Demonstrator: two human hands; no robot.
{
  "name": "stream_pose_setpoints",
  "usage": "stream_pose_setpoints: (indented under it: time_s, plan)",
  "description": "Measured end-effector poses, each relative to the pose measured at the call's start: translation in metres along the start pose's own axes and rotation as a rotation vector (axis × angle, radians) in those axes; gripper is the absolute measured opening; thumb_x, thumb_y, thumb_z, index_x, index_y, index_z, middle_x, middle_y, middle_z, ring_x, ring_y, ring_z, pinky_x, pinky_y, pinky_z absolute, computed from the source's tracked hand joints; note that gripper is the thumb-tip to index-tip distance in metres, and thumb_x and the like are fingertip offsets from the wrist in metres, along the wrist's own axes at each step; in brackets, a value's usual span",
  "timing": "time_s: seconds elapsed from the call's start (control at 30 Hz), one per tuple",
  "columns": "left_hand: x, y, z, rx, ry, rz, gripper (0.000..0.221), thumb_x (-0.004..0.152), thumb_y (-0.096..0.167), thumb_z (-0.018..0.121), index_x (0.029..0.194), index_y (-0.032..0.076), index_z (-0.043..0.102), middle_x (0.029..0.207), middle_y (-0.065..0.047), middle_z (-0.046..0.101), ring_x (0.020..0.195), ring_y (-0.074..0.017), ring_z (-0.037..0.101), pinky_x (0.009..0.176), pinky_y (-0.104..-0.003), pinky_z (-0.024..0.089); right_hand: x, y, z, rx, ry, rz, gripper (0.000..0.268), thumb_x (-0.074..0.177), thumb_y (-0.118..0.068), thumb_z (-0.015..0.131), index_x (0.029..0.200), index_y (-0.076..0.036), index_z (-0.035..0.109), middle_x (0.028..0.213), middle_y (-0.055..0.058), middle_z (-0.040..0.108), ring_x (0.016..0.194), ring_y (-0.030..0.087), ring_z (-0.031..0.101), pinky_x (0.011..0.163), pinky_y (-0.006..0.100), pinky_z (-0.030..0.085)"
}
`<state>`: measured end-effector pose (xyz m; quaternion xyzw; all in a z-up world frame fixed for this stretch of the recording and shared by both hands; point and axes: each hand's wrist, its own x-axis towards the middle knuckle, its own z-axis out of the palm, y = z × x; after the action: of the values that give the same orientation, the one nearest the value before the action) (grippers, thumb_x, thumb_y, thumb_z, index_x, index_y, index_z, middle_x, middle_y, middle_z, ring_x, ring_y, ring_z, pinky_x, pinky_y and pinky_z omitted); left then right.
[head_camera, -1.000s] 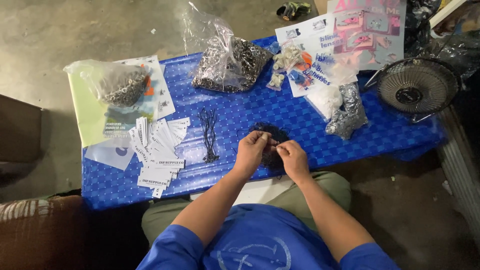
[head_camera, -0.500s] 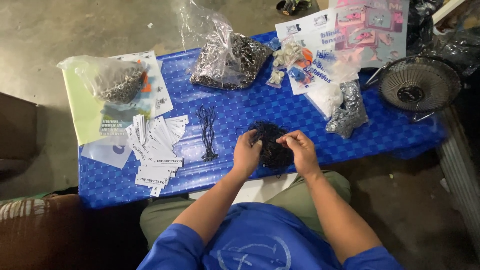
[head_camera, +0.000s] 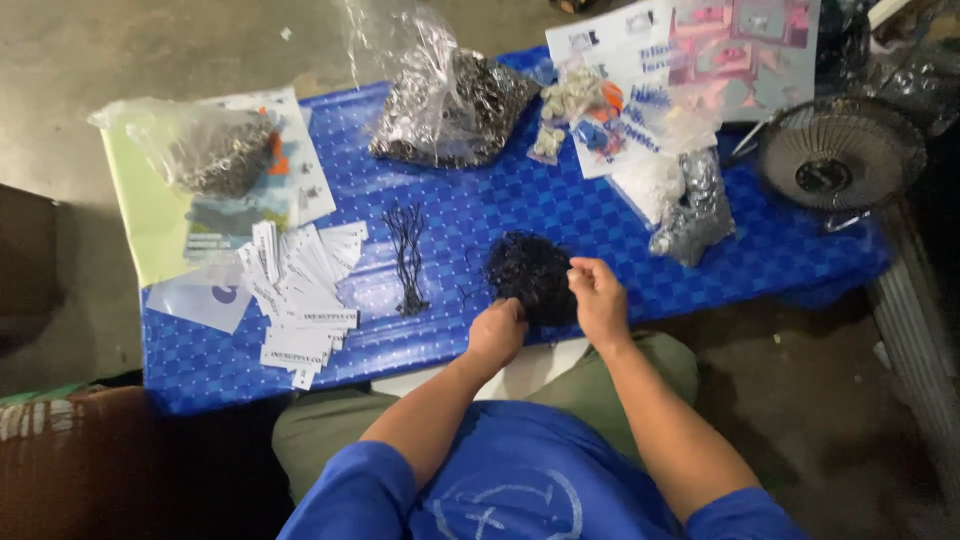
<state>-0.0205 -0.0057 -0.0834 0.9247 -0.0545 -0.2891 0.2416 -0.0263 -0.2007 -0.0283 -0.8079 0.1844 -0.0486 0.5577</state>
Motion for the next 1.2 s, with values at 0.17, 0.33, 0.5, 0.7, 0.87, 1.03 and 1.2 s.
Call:
stream_pose_setpoints:
  time_s: [0.17,0.33,0.5,0.7,0.87,1.03,1.2]
  plan:
    - [-0.006,0.000,0.015,0.219,0.243,0.242,0.010,0.089,0.012,0.060,0.098,0.014,0.065,0.092,-0.007,0.067,0.084,-0.0295,0.074,0.072,-0.039,0.061,-0.023,0.017,0.012,-0.136,-0.036,-0.114,0.016,0.094,-0.017,0.069,0.106,-0.012,0.077,0.080,0.007,0.072,0.074,0.023,0.070,0.070,0.036,0.057]
    - [0.000,0.002,0.020,0.353,0.191,0.282,0.011,0.089,0.010,0.057,0.098,0.015,0.062,0.092,-0.005,0.066,0.083,-0.0274,0.073,0.068,-0.038,0.060,-0.031,0.047,0.021,-0.163,-0.075,-0.183,0.017,0.091,-0.014,0.070,0.108,-0.012,0.076,0.096,0.007,0.072,0.087,0.024,0.072,0.076,0.035,0.059]
    - [0.006,-0.004,0.022,0.340,0.130,0.230,0.005,0.095,0.014,0.058,0.099,0.013,0.061,0.098,-0.006,0.066,0.090,-0.0282,0.073,0.075,-0.037,0.060,-0.027,0.066,0.024,-0.232,-0.108,-0.147,0.019,0.089,-0.018,0.073,0.107,-0.013,0.075,0.100,0.007,0.071,0.092,0.027,0.071,0.080,0.038,0.059]
    - [-0.029,0.018,-0.030,-0.015,0.165,0.056,0.015,0.099,0.023,0.063,0.104,0.009,0.061,0.102,-0.010,0.063,0.094,-0.0347,0.071,0.083,-0.043,0.060,-0.029,0.052,0.022,-0.223,-0.119,-0.031,0.019,0.091,-0.021,0.071,0.108,-0.014,0.074,0.104,0.006,0.070,0.097,0.027,0.071,0.084,0.038,0.058]
    - [-0.028,0.015,-0.032,-0.244,0.222,0.053,0.015,0.099,0.019,0.060,0.109,0.010,0.064,0.105,-0.013,0.066,0.103,-0.0383,0.069,0.089,-0.047,0.057,-0.036,0.044,0.018,-0.231,-0.157,0.001,0.020,0.094,-0.023,0.067,0.111,-0.014,0.073,0.108,0.005,0.069,0.098,0.026,0.071,0.084,0.038,0.058]
    - [-0.033,0.012,-0.039,-0.464,0.257,-0.008,0.018,0.096,0.022,0.063,0.110,0.013,0.069,0.106,-0.012,0.073,0.105,-0.0347,0.071,0.091,-0.044,0.056,-0.036,0.048,0.020,-0.221,-0.184,-0.001,0.022,0.098,-0.022,0.064,0.115,-0.012,0.072,0.111,0.005,0.068,0.098,0.025,0.070,0.083,0.038,0.058]
    - [-0.041,0.017,-0.048,-1.064,0.219,-0.133,0.028,0.089,0.003,0.064,0.115,-0.005,0.066,0.092,-0.017,0.071,0.073,-0.0189,0.071,0.067,-0.028,0.058,-0.035,0.049,0.021,-0.263,-0.200,-0.002,0.027,0.096,-0.025,0.064,0.118,-0.010,0.070,0.115,0.008,0.066,0.103,0.027,0.070,0.084,0.039,0.059]
